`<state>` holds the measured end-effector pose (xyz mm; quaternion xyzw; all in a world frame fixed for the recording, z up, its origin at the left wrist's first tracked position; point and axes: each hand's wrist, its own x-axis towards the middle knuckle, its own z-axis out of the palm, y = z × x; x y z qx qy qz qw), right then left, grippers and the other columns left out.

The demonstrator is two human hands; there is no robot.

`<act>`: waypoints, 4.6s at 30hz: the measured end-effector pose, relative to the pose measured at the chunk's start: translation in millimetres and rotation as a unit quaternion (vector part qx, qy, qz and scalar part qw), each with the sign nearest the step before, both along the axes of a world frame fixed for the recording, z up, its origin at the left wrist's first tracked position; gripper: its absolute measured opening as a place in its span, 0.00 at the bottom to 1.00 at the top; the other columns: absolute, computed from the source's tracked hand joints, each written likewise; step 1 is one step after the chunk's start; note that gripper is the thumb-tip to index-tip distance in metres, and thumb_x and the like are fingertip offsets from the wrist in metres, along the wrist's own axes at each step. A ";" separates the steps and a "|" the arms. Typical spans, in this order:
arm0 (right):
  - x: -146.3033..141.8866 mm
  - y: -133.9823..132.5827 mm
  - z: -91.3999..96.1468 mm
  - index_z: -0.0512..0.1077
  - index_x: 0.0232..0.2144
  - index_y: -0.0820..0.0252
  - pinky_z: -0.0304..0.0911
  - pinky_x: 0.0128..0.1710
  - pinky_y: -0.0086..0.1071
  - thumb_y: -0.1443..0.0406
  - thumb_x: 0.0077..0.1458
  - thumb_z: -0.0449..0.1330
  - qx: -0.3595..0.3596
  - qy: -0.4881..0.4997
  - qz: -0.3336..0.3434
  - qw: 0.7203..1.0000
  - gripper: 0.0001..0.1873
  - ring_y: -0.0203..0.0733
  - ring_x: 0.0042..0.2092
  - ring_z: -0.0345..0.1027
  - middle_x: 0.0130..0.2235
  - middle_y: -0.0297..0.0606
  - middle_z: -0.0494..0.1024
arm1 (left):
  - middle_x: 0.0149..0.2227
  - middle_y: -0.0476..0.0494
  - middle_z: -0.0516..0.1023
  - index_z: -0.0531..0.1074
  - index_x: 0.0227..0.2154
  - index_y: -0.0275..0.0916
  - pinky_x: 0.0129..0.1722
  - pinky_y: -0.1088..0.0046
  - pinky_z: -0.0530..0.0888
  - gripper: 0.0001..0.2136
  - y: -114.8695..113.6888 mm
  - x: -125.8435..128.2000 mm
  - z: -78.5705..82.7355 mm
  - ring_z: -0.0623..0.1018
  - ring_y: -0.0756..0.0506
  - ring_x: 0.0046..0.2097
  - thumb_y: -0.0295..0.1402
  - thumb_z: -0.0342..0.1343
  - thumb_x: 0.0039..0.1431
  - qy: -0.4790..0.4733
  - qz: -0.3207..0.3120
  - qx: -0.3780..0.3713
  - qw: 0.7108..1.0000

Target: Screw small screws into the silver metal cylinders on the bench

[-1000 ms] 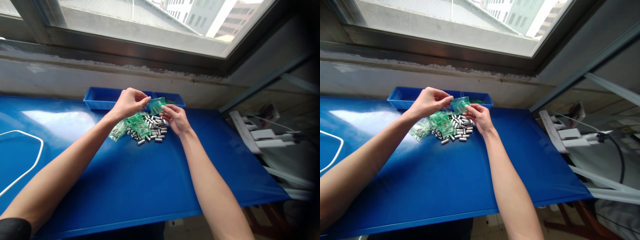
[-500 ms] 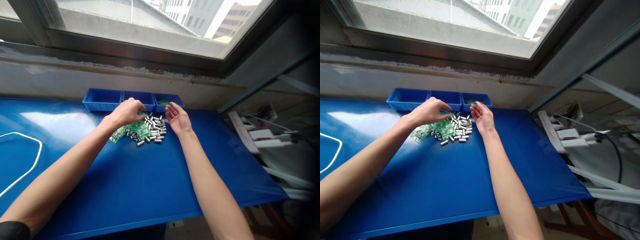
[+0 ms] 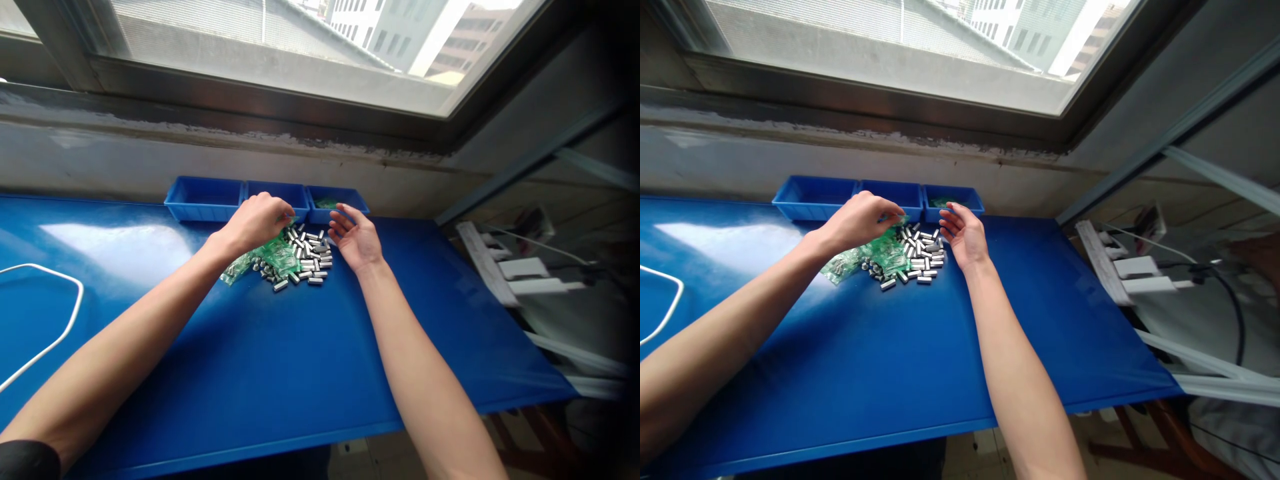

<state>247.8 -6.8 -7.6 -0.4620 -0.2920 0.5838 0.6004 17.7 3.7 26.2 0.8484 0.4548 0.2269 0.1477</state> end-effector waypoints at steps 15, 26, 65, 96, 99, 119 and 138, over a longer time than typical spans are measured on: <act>-15.3 -12.3 0.2 0.80 0.30 0.57 0.60 0.25 0.26 0.53 0.45 0.74 0.122 -0.127 0.171 0.969 0.16 0.31 0.26 0.66 0.27 0.30 0.78 | 0.40 0.37 0.85 0.82 0.45 0.33 0.41 0.68 0.82 0.20 -0.3 1.3 10.8 0.84 0.43 0.39 0.43 0.67 0.55 -0.324 -0.029 -0.222 0.919; -12.2 -6.7 -3.6 0.81 0.28 0.57 0.61 0.23 0.26 0.55 0.43 0.76 0.127 -0.130 0.134 0.974 0.14 0.30 0.24 0.65 0.28 0.32 0.81 | 0.35 0.38 0.85 0.83 0.41 0.34 0.37 0.71 0.79 0.19 1.1 -4.6 16.7 0.83 0.43 0.37 0.46 0.63 0.58 -0.220 -0.007 -0.172 0.960; -8.9 0.6 -8.2 0.79 0.32 0.55 0.66 0.28 0.25 0.58 0.44 0.74 0.071 -0.101 0.023 0.992 0.12 0.33 0.30 0.73 0.32 0.32 0.83 | 0.36 0.41 0.85 0.84 0.36 0.36 0.38 0.72 0.75 0.10 -7.6 -9.5 32.3 0.82 0.44 0.37 0.34 0.63 0.55 -0.091 -0.114 -0.035 0.989; -8.1 2.8 -4.2 0.72 0.27 0.56 0.75 0.36 0.21 0.67 0.47 0.73 0.052 0.003 -0.028 0.998 0.12 0.36 0.40 0.82 0.32 0.30 0.83 | 0.49 0.39 0.84 0.82 0.48 0.39 0.49 0.71 0.75 0.22 3.7 -23.4 20.2 0.82 0.41 0.49 0.47 0.65 0.55 0.064 -0.113 -0.083 0.988; -4.9 5.4 -2.8 0.71 0.27 0.56 0.77 0.41 0.22 0.70 0.52 0.69 0.015 0.044 -0.058 0.997 0.09 0.35 0.46 0.81 0.36 0.33 0.85 | 0.52 0.40 0.83 0.80 0.52 0.40 0.52 0.70 0.74 0.27 3.8 -24.3 17.7 0.80 0.40 0.52 0.48 0.68 0.51 0.118 -0.115 -0.084 0.983; -2.7 1.7 -1.8 0.76 0.30 0.54 0.76 0.36 0.26 0.64 0.53 0.65 -0.023 0.038 0.013 0.999 0.01 0.35 0.38 0.80 0.34 0.33 0.85 | 0.39 0.41 0.84 0.83 0.41 0.36 0.43 0.70 0.77 0.16 -2.9 -16.8 28.6 0.81 0.44 0.39 0.26 0.58 0.49 0.065 -0.099 -0.045 0.992; -10.3 -11.5 4.2 0.80 0.31 0.58 0.57 0.20 0.26 0.52 0.44 0.75 0.109 -0.133 0.199 0.965 0.18 0.31 0.23 0.66 0.27 0.33 0.79 | 0.37 0.38 0.85 0.81 0.45 0.32 0.36 0.71 0.77 0.18 -8.0 -4.0 30.9 0.83 0.43 0.40 0.36 0.65 0.53 -0.256 -0.082 -0.174 0.947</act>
